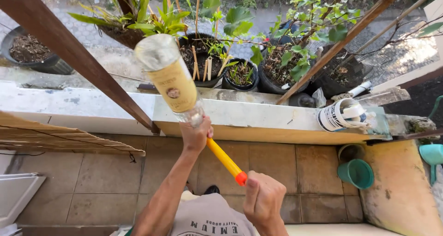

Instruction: The recorder fills a bottle with water and attaches a manual pump sprayer head to it, then tests the pumping mechanism.

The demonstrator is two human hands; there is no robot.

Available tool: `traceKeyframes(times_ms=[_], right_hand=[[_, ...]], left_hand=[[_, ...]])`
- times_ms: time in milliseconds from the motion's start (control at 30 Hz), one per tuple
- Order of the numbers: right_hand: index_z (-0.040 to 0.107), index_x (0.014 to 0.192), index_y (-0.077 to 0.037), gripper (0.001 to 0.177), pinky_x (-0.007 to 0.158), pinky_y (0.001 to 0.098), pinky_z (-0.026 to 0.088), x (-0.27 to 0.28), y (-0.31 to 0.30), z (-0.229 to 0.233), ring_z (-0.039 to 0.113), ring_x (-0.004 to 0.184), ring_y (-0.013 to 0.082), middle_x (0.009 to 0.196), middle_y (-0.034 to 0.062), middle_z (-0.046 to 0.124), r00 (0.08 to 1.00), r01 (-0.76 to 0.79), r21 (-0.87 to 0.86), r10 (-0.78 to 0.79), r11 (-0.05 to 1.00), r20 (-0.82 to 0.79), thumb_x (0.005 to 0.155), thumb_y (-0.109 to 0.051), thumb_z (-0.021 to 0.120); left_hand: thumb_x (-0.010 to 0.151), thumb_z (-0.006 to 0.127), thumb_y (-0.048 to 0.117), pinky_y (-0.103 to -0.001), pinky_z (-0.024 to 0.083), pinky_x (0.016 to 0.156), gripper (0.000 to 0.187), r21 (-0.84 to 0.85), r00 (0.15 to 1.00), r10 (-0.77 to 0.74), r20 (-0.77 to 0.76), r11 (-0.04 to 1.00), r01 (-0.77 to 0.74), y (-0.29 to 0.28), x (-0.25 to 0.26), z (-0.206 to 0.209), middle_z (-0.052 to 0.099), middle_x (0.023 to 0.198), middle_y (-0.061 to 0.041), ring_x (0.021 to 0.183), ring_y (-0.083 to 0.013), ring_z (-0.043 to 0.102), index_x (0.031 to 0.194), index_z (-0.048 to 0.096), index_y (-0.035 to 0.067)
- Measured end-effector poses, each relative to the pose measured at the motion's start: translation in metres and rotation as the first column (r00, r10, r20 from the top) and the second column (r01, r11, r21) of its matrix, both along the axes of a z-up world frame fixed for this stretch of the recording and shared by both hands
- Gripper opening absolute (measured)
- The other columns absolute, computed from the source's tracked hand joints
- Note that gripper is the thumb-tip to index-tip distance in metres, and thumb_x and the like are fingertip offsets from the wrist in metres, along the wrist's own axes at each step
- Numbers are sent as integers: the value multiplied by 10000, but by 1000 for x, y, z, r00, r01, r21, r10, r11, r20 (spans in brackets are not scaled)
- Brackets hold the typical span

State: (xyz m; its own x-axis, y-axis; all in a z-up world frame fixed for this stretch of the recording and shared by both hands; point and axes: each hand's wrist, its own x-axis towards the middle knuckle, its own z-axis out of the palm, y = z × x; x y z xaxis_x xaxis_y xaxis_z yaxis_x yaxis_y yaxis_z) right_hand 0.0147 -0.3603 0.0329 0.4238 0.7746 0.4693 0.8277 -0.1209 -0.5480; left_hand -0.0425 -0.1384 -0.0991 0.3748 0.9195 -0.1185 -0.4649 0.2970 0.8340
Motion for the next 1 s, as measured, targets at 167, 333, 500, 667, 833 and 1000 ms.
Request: traceKeyframes(times_ms=[167, 333, 500, 667, 833, 1000], right_hand=[[511, 660, -60, 434, 488, 442, 334, 13, 7, -29, 465, 483, 337, 552, 121, 426, 994, 21, -92, -31, 996, -105, 1054, -215, 414], [522, 687, -53, 430, 488, 430, 362, 10, -1, -3, 495, 500, 328, 575, 118, 440, 990, -97, -100, 86, 990, -107, 1068, -225, 420], [492, 631, -63, 456, 465, 413, 341, 28, -36, 16, 463, 449, 261, 538, 87, 386, 997, -72, -76, 70, 994, -27, 1039, -253, 420], [417, 547, -94, 567, 449, 362, 294, 34, -42, 27, 417, 410, 194, 497, 37, 369, 998, 47, 103, -43, 994, -43, 1050, -353, 378], [419, 580, -62, 542, 468, 367, 299, 21, -25, 17, 411, 428, 218, 524, 65, 372, 997, 73, 100, -68, 992, -45, 1056, -319, 382], [480, 638, -63, 469, 470, 372, 337, 20, -10, 22, 463, 459, 241, 558, 61, 454, 1000, 3, 140, -6, 990, 19, 1070, -228, 400]], left_hand=[[877, 639, -67, -279, 413, 396, 83, 86, 994, 8, -106, 996, 2, 3, -1, 5, 591, 638, -22, 428, -105, 520, 845, 585, -12], [871, 633, -71, -284, 419, 390, 97, 156, 992, -31, -125, 987, 50, 21, -8, -9, 589, 633, -26, 425, -109, 541, 825, 577, -6], [861, 637, -76, -290, 430, 383, 114, 108, 993, -44, -108, 993, 56, 38, -10, -13, 583, 638, -29, 420, -109, 536, 820, 561, -2], [867, 628, -81, -290, 418, 388, 105, 96, 990, -25, -138, 995, 38, 44, -10, 0, 587, 627, -52, 418, -123, 540, 834, 558, -10], [867, 625, -80, -292, 417, 385, 103, 89, 992, -35, -123, 995, 46, 24, 0, 8, 599, 645, -50, 422, -119, 530, 817, 564, -14], [877, 623, -65, -287, 411, 388, 116, 107, 990, -72, -119, 991, 85, 6, 4, 20, 572, 613, -55, 419, -120, 534, 834, 540, 3]])
